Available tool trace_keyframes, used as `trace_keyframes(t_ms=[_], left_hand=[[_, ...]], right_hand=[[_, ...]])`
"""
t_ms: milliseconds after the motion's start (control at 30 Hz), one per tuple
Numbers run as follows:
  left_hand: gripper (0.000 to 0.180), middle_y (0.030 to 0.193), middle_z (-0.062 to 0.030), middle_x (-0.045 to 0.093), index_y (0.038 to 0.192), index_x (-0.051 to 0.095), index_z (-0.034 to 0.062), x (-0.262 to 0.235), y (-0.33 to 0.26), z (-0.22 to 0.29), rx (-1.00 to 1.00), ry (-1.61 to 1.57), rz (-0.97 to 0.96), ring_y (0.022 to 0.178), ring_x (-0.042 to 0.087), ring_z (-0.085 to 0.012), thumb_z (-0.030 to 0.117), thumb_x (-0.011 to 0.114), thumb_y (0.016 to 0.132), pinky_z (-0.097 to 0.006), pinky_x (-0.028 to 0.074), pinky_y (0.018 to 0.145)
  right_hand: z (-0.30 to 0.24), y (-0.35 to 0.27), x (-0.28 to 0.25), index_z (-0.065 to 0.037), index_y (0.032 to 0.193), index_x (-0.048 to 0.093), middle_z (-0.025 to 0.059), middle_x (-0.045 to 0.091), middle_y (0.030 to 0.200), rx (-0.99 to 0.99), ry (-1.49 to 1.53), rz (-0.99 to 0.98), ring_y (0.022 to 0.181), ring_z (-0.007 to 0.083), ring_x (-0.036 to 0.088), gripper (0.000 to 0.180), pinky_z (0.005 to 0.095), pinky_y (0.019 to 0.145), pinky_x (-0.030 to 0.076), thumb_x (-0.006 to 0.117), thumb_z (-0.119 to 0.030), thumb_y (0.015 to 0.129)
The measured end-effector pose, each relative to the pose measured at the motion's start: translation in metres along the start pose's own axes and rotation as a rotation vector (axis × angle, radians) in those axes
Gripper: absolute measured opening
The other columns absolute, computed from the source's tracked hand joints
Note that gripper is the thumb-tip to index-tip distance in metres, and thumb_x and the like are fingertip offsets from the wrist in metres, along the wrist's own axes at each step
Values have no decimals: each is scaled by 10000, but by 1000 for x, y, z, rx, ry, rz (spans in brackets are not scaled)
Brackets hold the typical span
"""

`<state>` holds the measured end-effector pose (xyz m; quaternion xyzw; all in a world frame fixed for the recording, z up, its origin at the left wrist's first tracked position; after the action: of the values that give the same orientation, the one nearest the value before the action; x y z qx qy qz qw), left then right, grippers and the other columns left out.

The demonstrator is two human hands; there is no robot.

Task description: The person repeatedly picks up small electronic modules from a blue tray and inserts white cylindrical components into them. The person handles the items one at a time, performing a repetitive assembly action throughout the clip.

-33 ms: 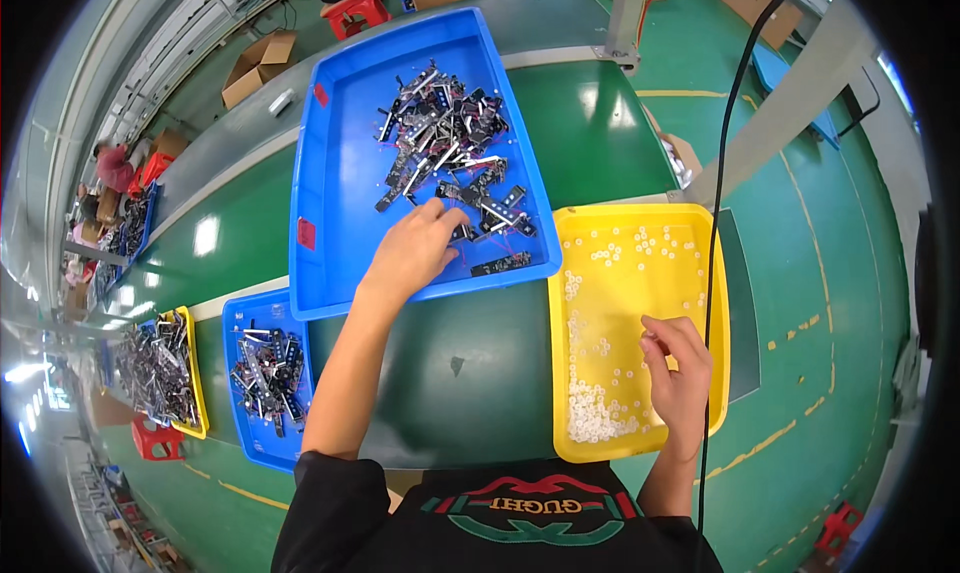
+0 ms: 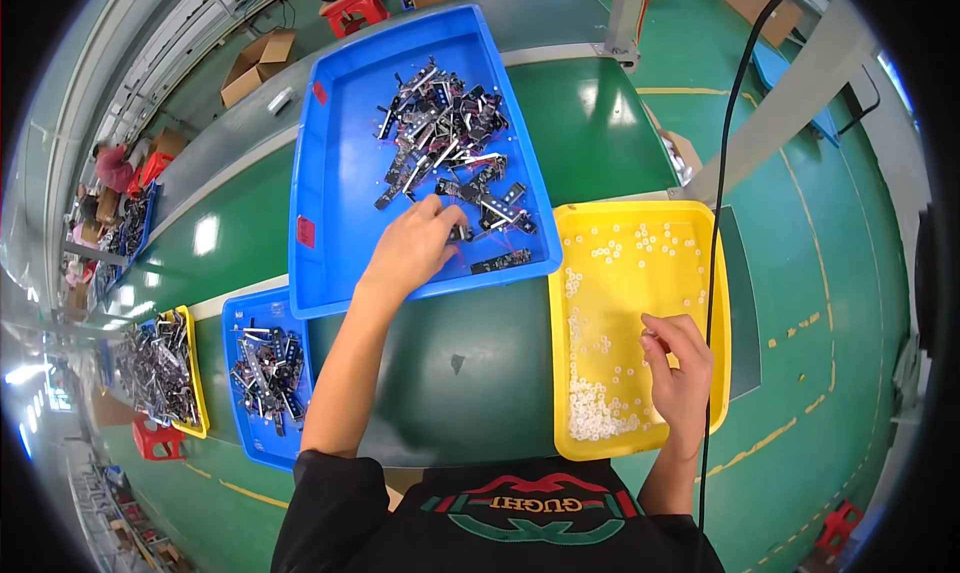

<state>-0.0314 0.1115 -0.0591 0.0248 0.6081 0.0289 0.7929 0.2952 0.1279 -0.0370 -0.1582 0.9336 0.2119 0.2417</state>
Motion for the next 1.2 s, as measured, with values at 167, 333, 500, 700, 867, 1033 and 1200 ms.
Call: trace_keyframes(t_ms=[167,333,500,700,867,1033,1200], left_hand=[[365,976,-109,641,1051,600,77,-22,-8,-8,-106,-408,173,864,638,-277,48,747,718,-376,513,762],[431,918,-62,641,1089,556,-11,-58,-37,25,-111,-1023,462,843,627,-135,-59,761,713,-271,509,742],[479,916,-80,628,1108,542,-44,-81,-58,65,5,-1137,568,813,620,-151,-105,765,689,-264,515,713],[338,845,-109,601,994,576,-40,-96,-55,91,215,-771,690,736,598,-175,-84,740,702,-258,485,654],[307,827,-151,625,1016,561,-44,-77,-49,93,79,-1582,523,726,626,-185,-87,697,745,-277,518,634],[263,844,-166,631,1041,547,-41,-55,-41,109,31,-2012,242,716,627,-184,-27,661,804,-270,528,611],[256,867,-159,635,1053,551,-37,-48,-38,118,22,-2131,109,748,632,-178,-43,646,815,-270,531,624]], right_hand=[[-12,4,0,15,966,677,111,617,851,-47,48,-5,680,173,604,213,250,589,471,688,76,762],[-21,12,11,26,920,690,124,647,846,-8,355,32,704,175,629,196,251,615,488,710,87,735],[-71,36,21,41,902,694,129,667,861,-145,478,-15,735,195,645,176,261,641,506,712,89,734],[-95,50,27,46,931,683,141,669,900,-129,742,-111,773,197,644,185,273,675,503,691,103,755],[-98,59,29,49,902,679,142,662,914,-335,625,-36,788,202,638,183,277,666,495,700,112,732],[-103,55,31,56,927,672,140,664,899,-311,667,16,756,199,636,228,277,627,488,717,107,708],[-106,56,25,45,964,644,146,669,849,-406,568,60,711,200,620,269,286,617,473,728,66,709]])
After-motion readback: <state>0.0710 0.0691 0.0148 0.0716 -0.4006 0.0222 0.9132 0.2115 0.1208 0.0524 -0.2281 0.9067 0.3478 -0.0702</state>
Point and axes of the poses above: each hand's wrist, its own y-axis towards the middle knuckle, its own x-axis out of the palm, z = x × y, the point moved 5 cm from there along y, towards the middle knuckle
